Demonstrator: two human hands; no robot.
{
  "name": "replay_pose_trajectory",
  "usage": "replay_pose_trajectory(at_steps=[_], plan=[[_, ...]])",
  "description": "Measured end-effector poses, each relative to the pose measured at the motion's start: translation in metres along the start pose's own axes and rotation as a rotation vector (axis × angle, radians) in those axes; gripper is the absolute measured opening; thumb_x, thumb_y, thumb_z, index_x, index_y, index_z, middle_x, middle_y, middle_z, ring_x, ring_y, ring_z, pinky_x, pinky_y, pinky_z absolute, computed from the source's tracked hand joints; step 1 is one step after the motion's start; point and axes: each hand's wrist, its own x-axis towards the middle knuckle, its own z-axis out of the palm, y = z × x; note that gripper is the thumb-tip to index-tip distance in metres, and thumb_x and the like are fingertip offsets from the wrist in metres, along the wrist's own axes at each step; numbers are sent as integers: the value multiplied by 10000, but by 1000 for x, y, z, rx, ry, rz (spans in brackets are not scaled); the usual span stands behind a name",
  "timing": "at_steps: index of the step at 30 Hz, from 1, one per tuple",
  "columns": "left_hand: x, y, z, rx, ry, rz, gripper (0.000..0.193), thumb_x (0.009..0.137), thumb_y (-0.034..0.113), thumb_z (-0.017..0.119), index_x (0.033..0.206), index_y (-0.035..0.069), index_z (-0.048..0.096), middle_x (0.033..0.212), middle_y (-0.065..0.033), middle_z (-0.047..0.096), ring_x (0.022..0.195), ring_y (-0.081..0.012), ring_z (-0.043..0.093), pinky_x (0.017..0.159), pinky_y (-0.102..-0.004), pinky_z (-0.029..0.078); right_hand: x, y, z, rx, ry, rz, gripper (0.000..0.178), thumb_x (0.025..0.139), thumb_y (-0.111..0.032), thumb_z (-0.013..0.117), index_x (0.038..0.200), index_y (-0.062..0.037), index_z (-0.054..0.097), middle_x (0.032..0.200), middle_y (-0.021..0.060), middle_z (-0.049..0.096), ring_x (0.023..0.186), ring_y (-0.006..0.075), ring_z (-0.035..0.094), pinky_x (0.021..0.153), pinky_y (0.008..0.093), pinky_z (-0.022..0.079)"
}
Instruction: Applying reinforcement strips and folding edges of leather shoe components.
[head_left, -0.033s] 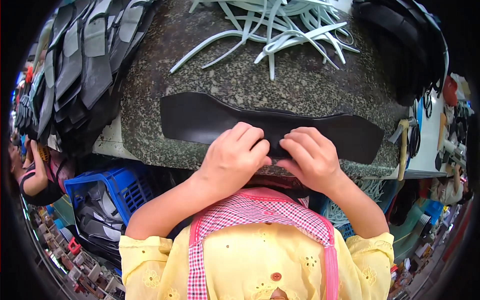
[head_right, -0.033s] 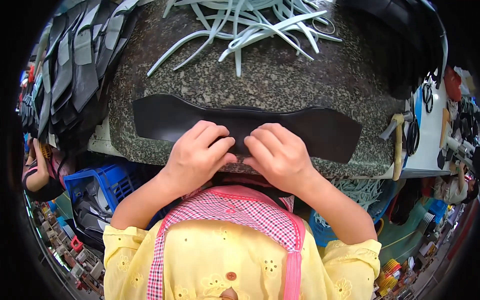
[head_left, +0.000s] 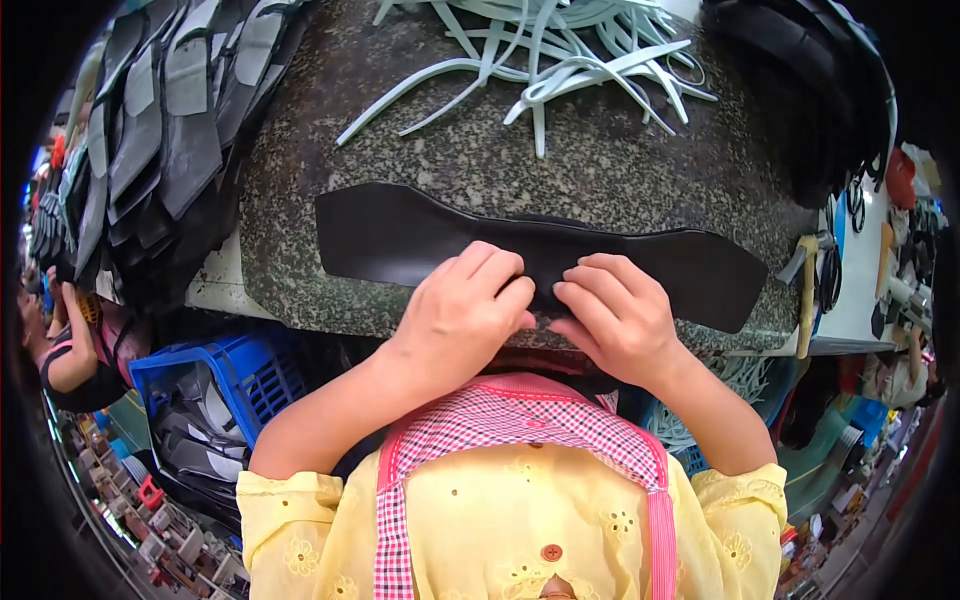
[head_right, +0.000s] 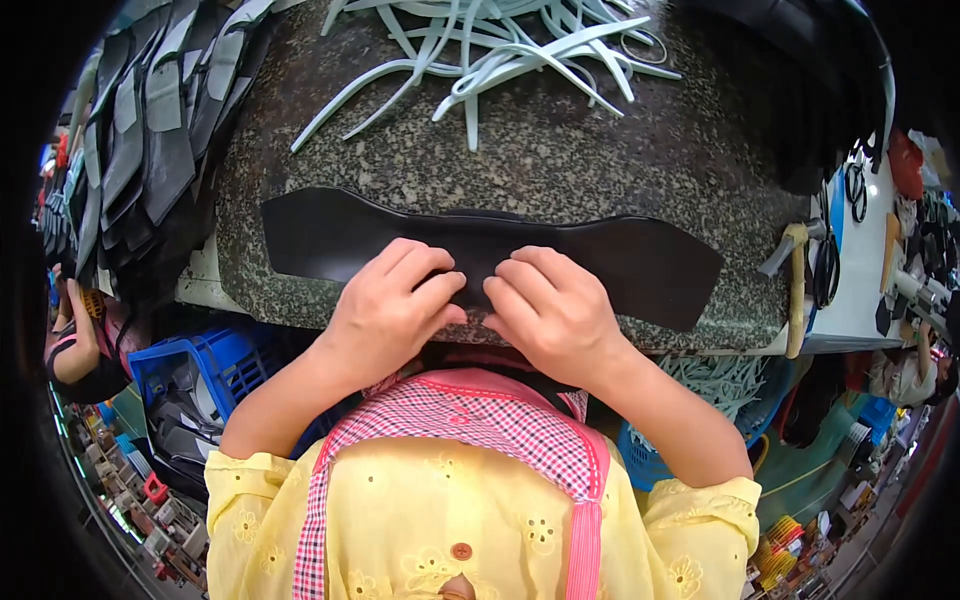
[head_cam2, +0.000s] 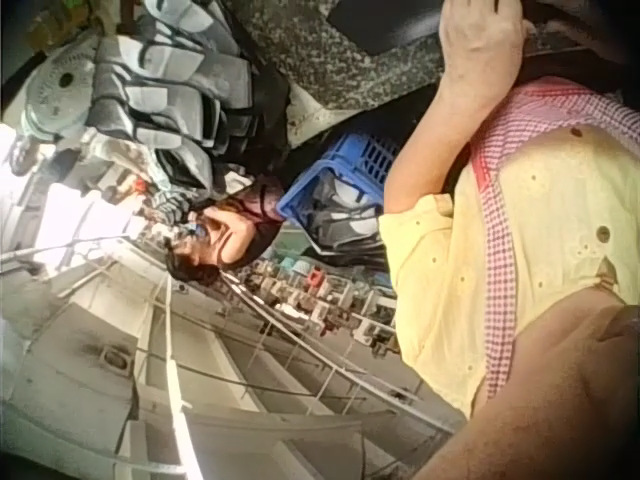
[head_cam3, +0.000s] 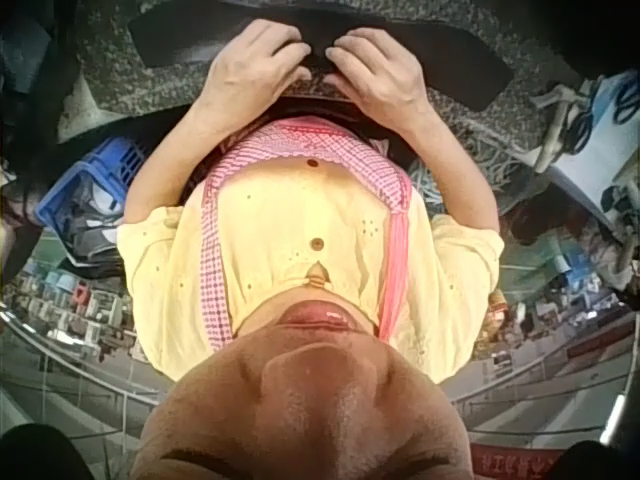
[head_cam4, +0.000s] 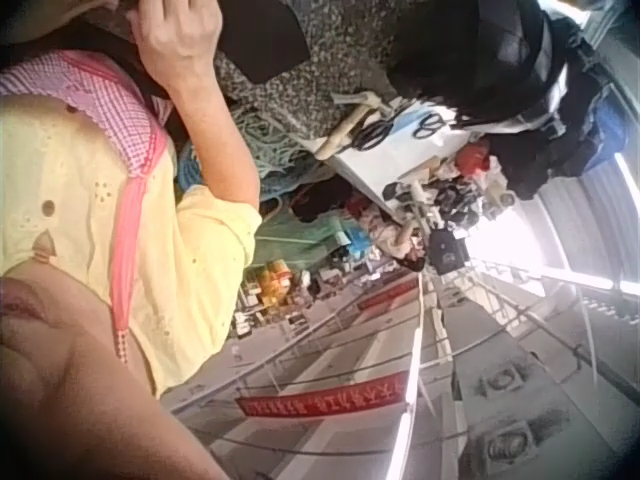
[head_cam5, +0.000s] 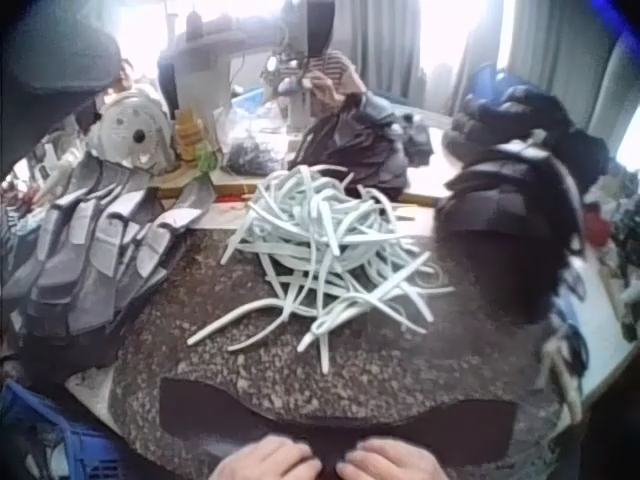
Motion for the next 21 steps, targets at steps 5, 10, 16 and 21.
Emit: replay_pose_trajectory(at_steps=[5,10,16,21], plan=[[9,5,-7,2,-65,-16,325,646,143,757,924,28,635,962,-79,572,910,-254,556,767,-358,481,-6,6,4,55,48,19,372,589,-135,744,927,-18,641,943,102,615,898,299,594,758,381,512],[8,8,3,222,-1,123,239,648,173,687,839,55,604,922,-37,551,892,-195,534,687,-323,428,-6,7,8,14,56,2,355,571,-123,717,901,-34,621,943,76,584,903,260,568,755,362,499],[2,8,12,417,-22,214,249,694,170,652,915,55,645,1017,-41,591,980,-212,548,759,-355,419,-10,5,11,71,65,54,333,589,-99,699,902,-20,616,959,92,581,914,276,566,768,373,503],[10,18,23,548,-49,282,195,739,197,557,839,48,631,963,-84,579,1009,-227,548,742,-341,426,-26,8,13,-48,105,42,471,605,-100,687,1055,22,620,1038,123,590,988,306,568,812,384,514]])
